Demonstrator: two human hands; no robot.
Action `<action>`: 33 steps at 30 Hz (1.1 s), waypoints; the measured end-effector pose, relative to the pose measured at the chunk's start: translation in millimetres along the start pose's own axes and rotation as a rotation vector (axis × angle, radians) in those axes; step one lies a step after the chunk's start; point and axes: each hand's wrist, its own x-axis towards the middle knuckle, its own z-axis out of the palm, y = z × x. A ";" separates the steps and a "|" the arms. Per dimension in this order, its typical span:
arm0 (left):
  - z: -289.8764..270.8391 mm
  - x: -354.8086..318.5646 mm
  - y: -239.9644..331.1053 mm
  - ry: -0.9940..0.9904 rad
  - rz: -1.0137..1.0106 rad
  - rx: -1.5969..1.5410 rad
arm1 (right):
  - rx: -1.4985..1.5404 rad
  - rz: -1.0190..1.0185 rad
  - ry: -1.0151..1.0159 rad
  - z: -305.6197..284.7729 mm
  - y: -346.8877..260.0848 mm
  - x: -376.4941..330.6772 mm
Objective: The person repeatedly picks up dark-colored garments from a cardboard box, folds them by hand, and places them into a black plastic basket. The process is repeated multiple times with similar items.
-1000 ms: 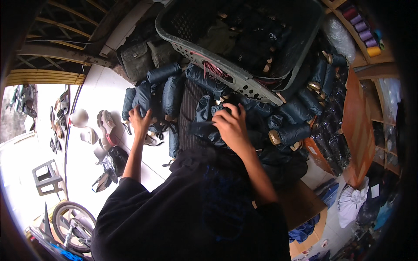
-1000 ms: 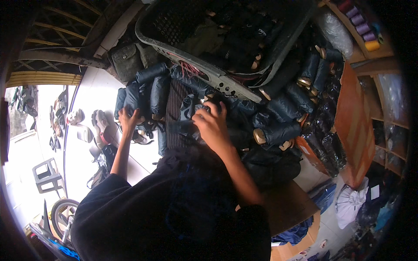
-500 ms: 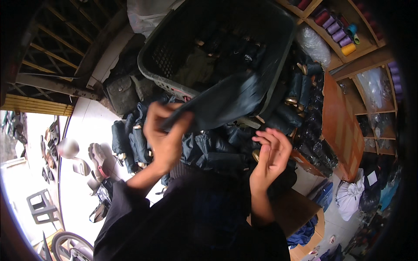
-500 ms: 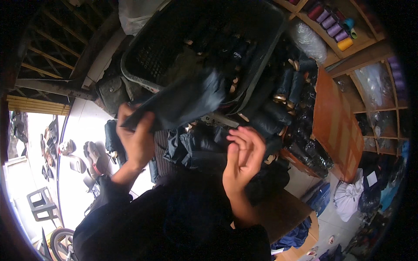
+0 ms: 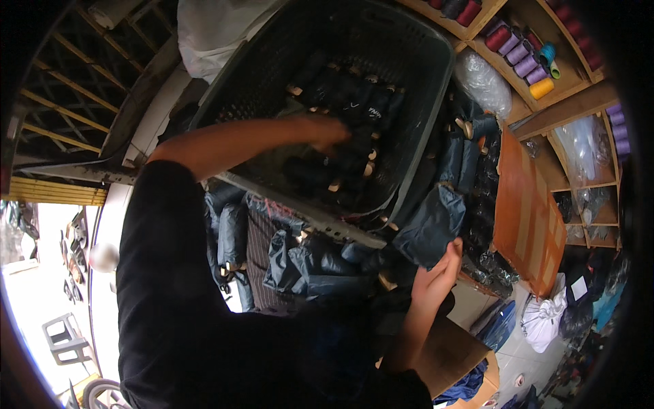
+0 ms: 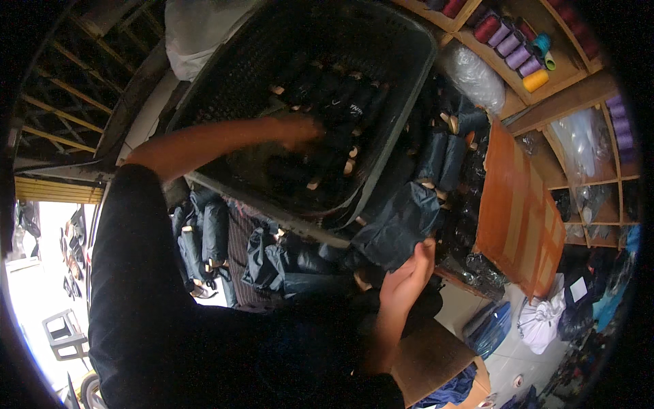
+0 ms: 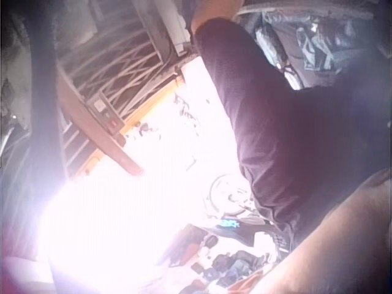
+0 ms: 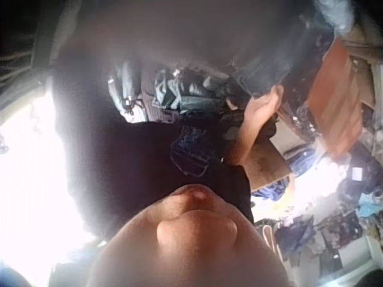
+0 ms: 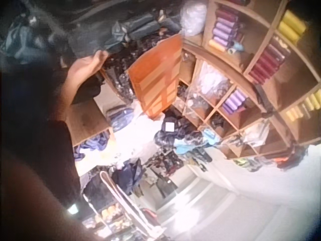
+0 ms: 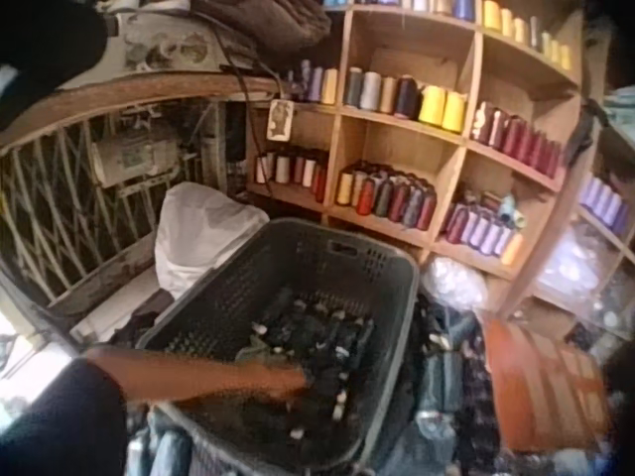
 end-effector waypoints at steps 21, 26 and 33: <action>-139.7 -32.1 81.4 0.042 -0.363 -0.546 | -0.828 -0.227 0.197 -49.6 10.8 -13.8; -201.9 -115.5 180.1 0.317 -0.056 -0.611 | -0.001 0.246 -0.259 -41.7 -7.2 -13.7; -162.0 -99.7 270.3 0.370 0.461 -0.155 | 0.487 0.546 -0.570 -27.9 -24.0 -74.1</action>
